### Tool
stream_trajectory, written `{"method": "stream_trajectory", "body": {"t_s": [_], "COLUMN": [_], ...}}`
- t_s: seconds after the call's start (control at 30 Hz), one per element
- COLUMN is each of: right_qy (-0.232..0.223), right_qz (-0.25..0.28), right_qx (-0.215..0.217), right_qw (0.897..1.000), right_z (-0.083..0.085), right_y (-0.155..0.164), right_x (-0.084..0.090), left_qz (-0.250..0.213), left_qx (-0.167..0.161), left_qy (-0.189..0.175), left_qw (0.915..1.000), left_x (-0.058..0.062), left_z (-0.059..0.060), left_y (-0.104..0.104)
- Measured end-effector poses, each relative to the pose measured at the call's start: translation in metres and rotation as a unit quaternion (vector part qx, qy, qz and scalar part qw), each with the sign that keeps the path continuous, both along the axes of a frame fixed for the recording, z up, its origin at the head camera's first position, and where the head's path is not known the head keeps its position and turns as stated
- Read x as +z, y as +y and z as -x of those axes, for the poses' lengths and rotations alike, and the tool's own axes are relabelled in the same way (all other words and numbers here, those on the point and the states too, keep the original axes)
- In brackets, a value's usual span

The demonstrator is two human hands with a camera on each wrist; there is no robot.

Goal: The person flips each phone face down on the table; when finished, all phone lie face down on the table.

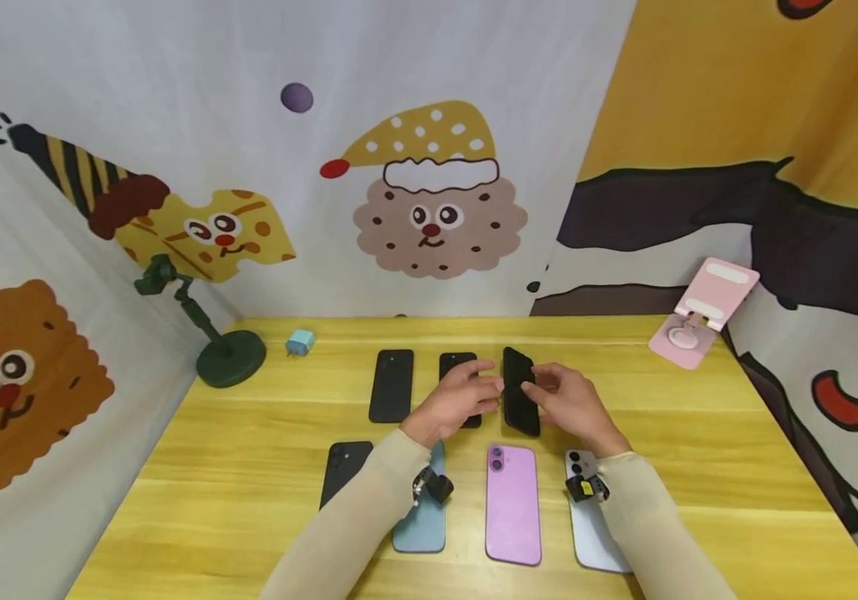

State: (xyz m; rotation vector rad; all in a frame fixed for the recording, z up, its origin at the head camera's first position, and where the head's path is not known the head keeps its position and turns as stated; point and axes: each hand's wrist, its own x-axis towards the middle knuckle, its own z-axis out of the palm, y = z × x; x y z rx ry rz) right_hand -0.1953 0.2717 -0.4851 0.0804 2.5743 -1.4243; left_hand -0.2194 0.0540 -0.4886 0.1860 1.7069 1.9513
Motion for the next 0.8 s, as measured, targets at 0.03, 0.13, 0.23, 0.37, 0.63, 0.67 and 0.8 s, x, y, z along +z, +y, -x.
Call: {"method": "stream_trajectory", "body": {"t_s": [0.03,0.13,0.23,0.37,0.63,0.67,0.8], "right_qy": [-0.001,-0.01,-0.022,-0.032,-0.019,-0.017,-0.012], "right_qz": [0.003,0.017,0.033,0.05,0.06,0.063,0.064], "right_qx": [0.002,0.001,0.0,0.002,0.005,0.005,0.004], "right_qw": [1.0,1.0,0.999,0.998,0.998,0.998,0.998], "right_z": [0.001,0.003,0.004,0.005,0.001,0.001,0.0], "right_y": [0.0,0.001,0.003,0.005,0.005,0.005,0.008], "right_x": [0.0,0.0,-0.001,0.001,0.002,0.003,0.003], "left_qz": [-0.013,-0.042,-0.049,-0.044,-0.06,-0.056,-0.036], "left_qx": [-0.004,-0.014,-0.021,-0.036,-0.079,-0.083,-0.092], "left_qy": [-0.002,-0.012,-0.016,-0.015,-0.03,-0.029,-0.023], "left_qw": [0.9999,0.999,0.9984,0.9983,0.9946,0.9946,0.9949], "left_x": [0.0,-0.001,-0.003,-0.007,-0.004,-0.004,-0.004], "left_z": [0.0,0.0,0.0,0.0,-0.009,-0.009,-0.008], "left_y": [0.002,0.008,0.014,0.023,0.032,0.033,0.032]}}
